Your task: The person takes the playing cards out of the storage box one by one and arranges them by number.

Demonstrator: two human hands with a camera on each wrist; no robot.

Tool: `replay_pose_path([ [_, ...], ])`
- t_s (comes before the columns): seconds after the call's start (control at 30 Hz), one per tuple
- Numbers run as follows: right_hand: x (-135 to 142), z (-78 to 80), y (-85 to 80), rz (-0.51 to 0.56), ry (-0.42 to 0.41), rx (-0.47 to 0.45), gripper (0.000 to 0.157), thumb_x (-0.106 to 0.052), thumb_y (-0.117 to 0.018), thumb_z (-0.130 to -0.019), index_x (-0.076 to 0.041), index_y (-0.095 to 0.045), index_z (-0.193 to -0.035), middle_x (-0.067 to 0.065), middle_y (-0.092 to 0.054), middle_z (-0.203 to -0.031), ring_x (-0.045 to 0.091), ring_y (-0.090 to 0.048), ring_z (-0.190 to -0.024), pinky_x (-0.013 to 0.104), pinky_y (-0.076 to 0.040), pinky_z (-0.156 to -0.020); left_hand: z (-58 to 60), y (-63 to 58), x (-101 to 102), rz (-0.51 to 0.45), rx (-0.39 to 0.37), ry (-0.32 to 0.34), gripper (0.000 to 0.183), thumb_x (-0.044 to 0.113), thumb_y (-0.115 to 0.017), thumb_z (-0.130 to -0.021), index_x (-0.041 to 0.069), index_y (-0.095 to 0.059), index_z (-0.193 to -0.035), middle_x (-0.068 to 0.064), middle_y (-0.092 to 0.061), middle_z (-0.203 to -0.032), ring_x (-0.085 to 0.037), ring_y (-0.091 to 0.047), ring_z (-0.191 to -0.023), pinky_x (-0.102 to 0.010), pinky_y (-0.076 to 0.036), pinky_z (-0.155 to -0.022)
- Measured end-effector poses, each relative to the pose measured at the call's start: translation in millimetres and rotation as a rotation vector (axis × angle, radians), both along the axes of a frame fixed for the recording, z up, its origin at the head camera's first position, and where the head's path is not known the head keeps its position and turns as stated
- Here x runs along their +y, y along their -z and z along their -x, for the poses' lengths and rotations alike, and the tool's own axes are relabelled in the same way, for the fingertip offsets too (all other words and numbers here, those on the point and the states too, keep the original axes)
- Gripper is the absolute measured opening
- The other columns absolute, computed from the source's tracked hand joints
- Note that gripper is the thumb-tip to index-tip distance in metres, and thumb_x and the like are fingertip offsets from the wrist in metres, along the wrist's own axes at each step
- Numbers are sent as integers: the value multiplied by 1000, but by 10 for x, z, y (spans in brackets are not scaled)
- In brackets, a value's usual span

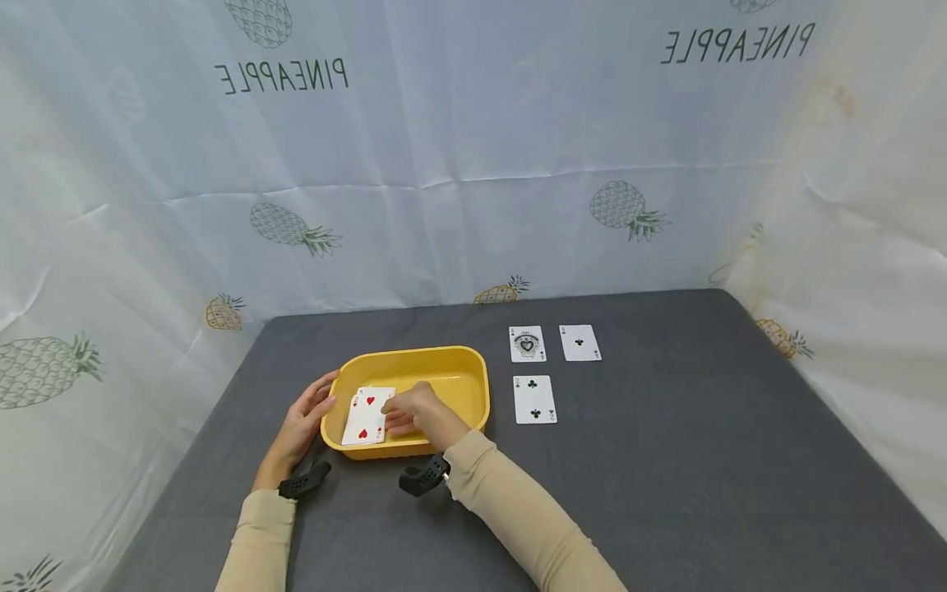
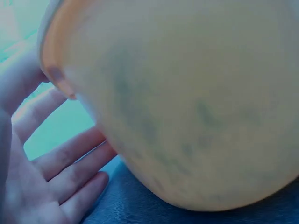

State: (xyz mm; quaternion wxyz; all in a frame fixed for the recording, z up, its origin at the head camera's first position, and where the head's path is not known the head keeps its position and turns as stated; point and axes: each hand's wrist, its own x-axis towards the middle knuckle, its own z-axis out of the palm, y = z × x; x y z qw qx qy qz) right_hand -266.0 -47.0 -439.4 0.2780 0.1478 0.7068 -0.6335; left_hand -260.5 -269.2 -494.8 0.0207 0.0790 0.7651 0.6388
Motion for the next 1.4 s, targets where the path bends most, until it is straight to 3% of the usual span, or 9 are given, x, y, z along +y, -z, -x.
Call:
replay_pose_path([
  [0.17, -27, 56, 16, -37, -8, 11, 17, -4, -74, -81, 7, -71, -94, 9, -65, -68, 13, -64, -53, 25, -56, -56, -13, 0, 18, 53, 27, -6, 51, 16, -53, -99, 6, -38, -147, -23, -46, -144, 13, -52, -107, -6, -41, -90],
  [0.4, -128, 77, 37, -204, -41, 85, 14, -5, -78, -77, 5, -67, -75, 4, -55, -50, 10, -53, -40, 18, -46, -40, -10, 35, 3, 50, 40, 8, 51, 15, -52, -99, 6, -38, -147, -26, -42, -146, 16, -51, -109, -6, -42, -90],
  [0.47, -142, 80, 38, -230, -41, 92, 16, -4, -78, -76, 4, -65, -72, 4, -54, -49, 9, -51, -38, 18, -44, -39, -2, 48, 5, 48, 37, 11, 51, 17, -51, -100, 7, -37, -147, -21, -45, -146, 16, -51, -110, -6, -43, -90],
  [0.57, -153, 81, 36, -249, -54, 97, 16, -4, -78, -77, 4, -64, -71, 4, -53, -48, 10, -51, -37, 17, -43, -39, 7, 54, -6, 41, 41, 11, 50, 18, -51, -100, 7, -38, -148, 5, -56, -136, 16, -52, -110, -7, -44, -90],
  [0.7, -141, 71, 25, -243, -77, 93, 14, -3, -76, -78, 4, -65, -73, 4, -53, -50, 9, -50, -39, 16, -43, -40, 19, 47, -17, 39, 52, 20, 50, 19, -51, -100, 7, -38, -148, 33, -53, -118, 16, -53, -109, -7, -44, -90],
  [0.97, -100, 47, 14, -222, -91, 77, 11, -6, -70, -82, 2, -64, -77, 4, -53, -53, 9, -50, -40, 16, -43, -41, 13, 58, -4, 41, 61, 9, 50, 18, -51, -100, 6, -39, -147, 32, -54, -116, 16, -54, -108, -7, -45, -89],
  [1.17, -38, 47, 8, -192, -28, 117, 9, 1, -71, -81, 5, -65, -75, 6, -54, -51, 10, -52, -39, 17, -44, -40, 13, 88, -14, 26, 64, 15, 50, 16, -51, -100, 4, -38, -147, 31, -55, -116, 14, -55, -107, -7, -45, -88],
  [1.4, 87, 42, -7, -132, -55, 158, 8, 0, -72, -81, 8, -70, -80, 5, -57, -53, 9, -55, -41, 16, -46, -43, 28, 82, -15, 19, 77, 15, 51, 17, -52, -99, 4, -38, -147, 29, -56, -118, 13, -55, -110, -7, -45, -89],
])
